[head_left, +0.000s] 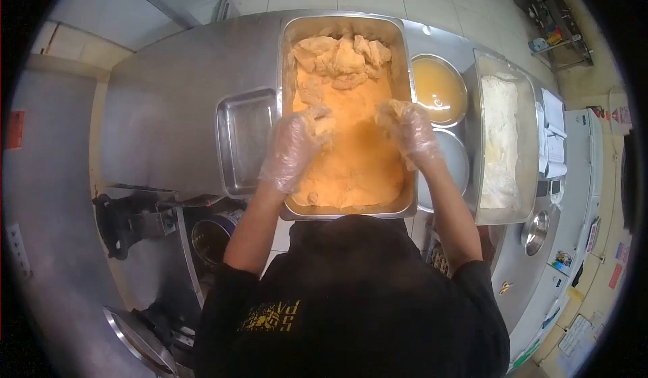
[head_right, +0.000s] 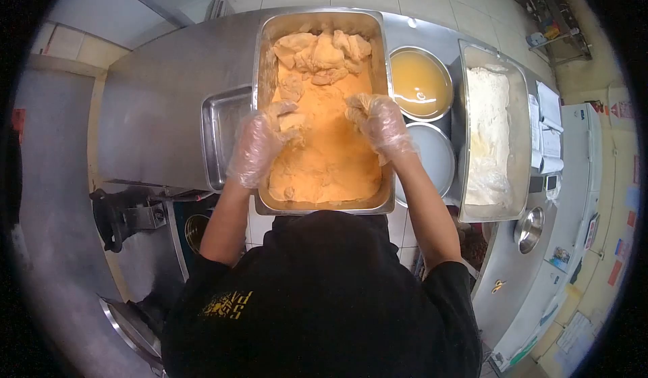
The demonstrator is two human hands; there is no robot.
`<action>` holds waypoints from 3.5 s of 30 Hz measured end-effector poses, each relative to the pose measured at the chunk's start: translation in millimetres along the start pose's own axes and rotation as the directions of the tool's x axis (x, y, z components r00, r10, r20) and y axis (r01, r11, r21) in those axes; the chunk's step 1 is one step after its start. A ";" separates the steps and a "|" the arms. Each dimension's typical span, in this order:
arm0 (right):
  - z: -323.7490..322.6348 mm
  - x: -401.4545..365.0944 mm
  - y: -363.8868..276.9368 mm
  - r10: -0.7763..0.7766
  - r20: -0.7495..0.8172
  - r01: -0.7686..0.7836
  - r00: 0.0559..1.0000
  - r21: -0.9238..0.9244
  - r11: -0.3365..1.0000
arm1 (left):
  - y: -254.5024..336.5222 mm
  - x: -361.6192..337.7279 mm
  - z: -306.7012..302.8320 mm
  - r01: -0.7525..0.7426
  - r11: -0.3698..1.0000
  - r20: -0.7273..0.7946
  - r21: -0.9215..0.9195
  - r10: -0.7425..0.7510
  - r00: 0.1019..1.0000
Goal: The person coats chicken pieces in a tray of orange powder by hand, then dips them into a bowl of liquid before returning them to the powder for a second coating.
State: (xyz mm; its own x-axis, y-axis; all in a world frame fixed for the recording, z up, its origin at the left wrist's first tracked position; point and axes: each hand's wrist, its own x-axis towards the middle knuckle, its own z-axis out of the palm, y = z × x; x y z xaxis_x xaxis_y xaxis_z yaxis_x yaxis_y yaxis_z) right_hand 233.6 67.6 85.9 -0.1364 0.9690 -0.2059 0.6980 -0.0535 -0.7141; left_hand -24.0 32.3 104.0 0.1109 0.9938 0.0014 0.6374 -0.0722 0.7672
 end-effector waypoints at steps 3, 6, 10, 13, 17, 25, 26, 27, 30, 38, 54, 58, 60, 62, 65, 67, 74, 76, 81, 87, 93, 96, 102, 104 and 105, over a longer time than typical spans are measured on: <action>6.2 0.6 18.9 -0.172 -0.117 0.190 0.978 0.162 0.968 | 1.1 5.9 -7.6 -0.071 0.995 -0.028 -0.075 0.069 0.997; 7.8 6.3 27.1 -0.333 -0.250 0.358 0.909 0.062 0.932 | -8.3 15.7 -12.2 -0.157 0.987 0.011 0.023 0.157 0.988; 6.7 11.8 25.0 -0.298 -0.229 0.312 0.927 0.026 0.950 | -8.5 30.7 -13.1 -0.057 0.998 0.016 -0.038 0.058 0.998; 3.7 5.2 5.0 -0.002 -0.174 0.084 0.985 0.467 0.880 | -5.3 31.7 -11.2 -0.095 0.995 0.004 -0.028 0.095 0.995; 9.7 11.3 14.2 -0.071 -0.195 0.147 0.978 0.415 0.898 | -8.4 28.4 3.9 -0.175 0.980 -0.075 -0.091 0.168 0.983; 1.3 27.0 13.6 -0.320 -0.129 0.304 0.939 -0.134 0.943 | 3.4 69.3 13.3 0.079 0.994 0.115 -0.076 -0.070 0.991; 2.7 45.5 26.8 -0.376 -0.082 0.339 0.923 -0.288 0.895 | 3.4 86.2 13.6 0.143 0.985 0.125 -0.097 -0.131 0.984; 7.6 73.1 50.9 -0.418 -0.026 0.367 0.908 -0.432 0.824 | -10.5 108.1 18.5 0.099 0.995 0.054 -0.002 -0.099 0.994; 4.9 131.4 66.2 -0.503 -0.081 0.351 0.860 -0.621 0.700 | -71.2 162.1 53.9 -0.172 0.961 -0.309 0.215 0.234 0.922; 65.4 41.9 10.6 -0.033 0.748 0.494 0.662 -0.403 0.770 | -77.4 84.2 41.3 0.085 0.835 0.491 0.544 -0.399 0.774; 112.2 -39.6 59.1 -0.129 0.337 0.264 0.932 -0.394 0.880 | -43.2 71.9 49.3 -0.329 0.587 0.647 0.740 -0.485 0.589; 105.3 -13.0 74.3 -0.107 0.321 0.211 0.941 -0.307 0.928 | -61.9 65.3 47.1 -0.139 0.754 0.641 0.642 -0.429 0.637; 89.8 -28.2 56.4 -0.110 0.424 0.253 0.899 -0.296 0.921 | -81.6 66.9 58.9 -0.045 0.808 0.601 0.587 -0.399 0.693; 88.3 -42.5 48.1 -0.116 0.449 0.277 0.886 -0.313 0.909 | -88.9 64.9 66.6 0.049 0.830 0.515 0.555 -0.390 0.763; 98.7 -40.6 60.0 -0.070 0.399 0.246 0.914 -0.408 0.879 | -86.6 59.8 69.2 0.033 0.860 0.467 0.510 -0.308 0.829; 98.7 -26.2 69.0 0.048 0.421 0.184 0.906 -0.493 0.851 | -98.5 61.1 70.1 0.041 0.893 0.495 0.449 -0.286 0.821; 75.6 -29.2 43.7 0.035 0.229 0.054 0.973 -0.368 0.928 | -81.4 65.6 77.2 0.234 0.878 0.480 0.418 -0.432 0.763; 80.1 -34.4 22.9 0.043 0.260 0.077 0.965 -0.431 0.899 | -92.8 65.1 87.0 0.128 0.902 0.494 0.413 -0.340 0.800; 117.8 -26.4 68.1 0.032 0.377 0.208 0.926 -0.578 0.789 | -83.1 53.3 88.9 -0.030 0.904 0.521 0.427 -0.218 0.825; 65.2 -43.9 27.6 0.084 0.324 0.080 0.942 -0.462 0.883 | -76.9 47.4 77.1 0.144 0.976 0.526 0.161 -0.208 0.825; 53.4 -33.2 79.5 0.074 0.373 -0.132 0.925 0.132 0.983 | -90.1 31.3 63.3 0.290 0.946 0.464 -0.148 -0.192 0.865; 61.7 -36.3 69.6 0.182 0.387 -0.108 0.904 -0.206 0.973 | -87.5 39.1 58.4 0.186 0.917 0.451 0.354 -0.341 0.825; 64.0 -41.6 38.9 0.091 0.369 0.074 0.925 -0.410 0.909 | -87.7 32.0 52.3 0.101 0.948 0.397 0.301 -0.221 0.891; 70.9 -40.0 44.8 0.042 0.384 0.146 0.923 -0.449 0.882 | -69.8 29.0 39.9 0.151 0.987 0.365 0.053 -0.160 0.917; 75.5 -39.1 46.9 0.029 0.404 0.175 0.914 -0.459 0.871 | -74.1 29.4 41.8 0.162 0.984 0.319 -0.076 -0.130 0.939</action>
State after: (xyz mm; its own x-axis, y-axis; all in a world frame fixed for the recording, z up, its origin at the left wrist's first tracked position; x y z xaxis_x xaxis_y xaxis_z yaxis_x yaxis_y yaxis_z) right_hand 218.7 9.0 9.9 -0.3884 0.7872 -0.4790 0.9067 0.2338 -0.3509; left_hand -36.1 63.4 20.4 0.2647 0.9154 -0.3033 0.5868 0.0968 0.8039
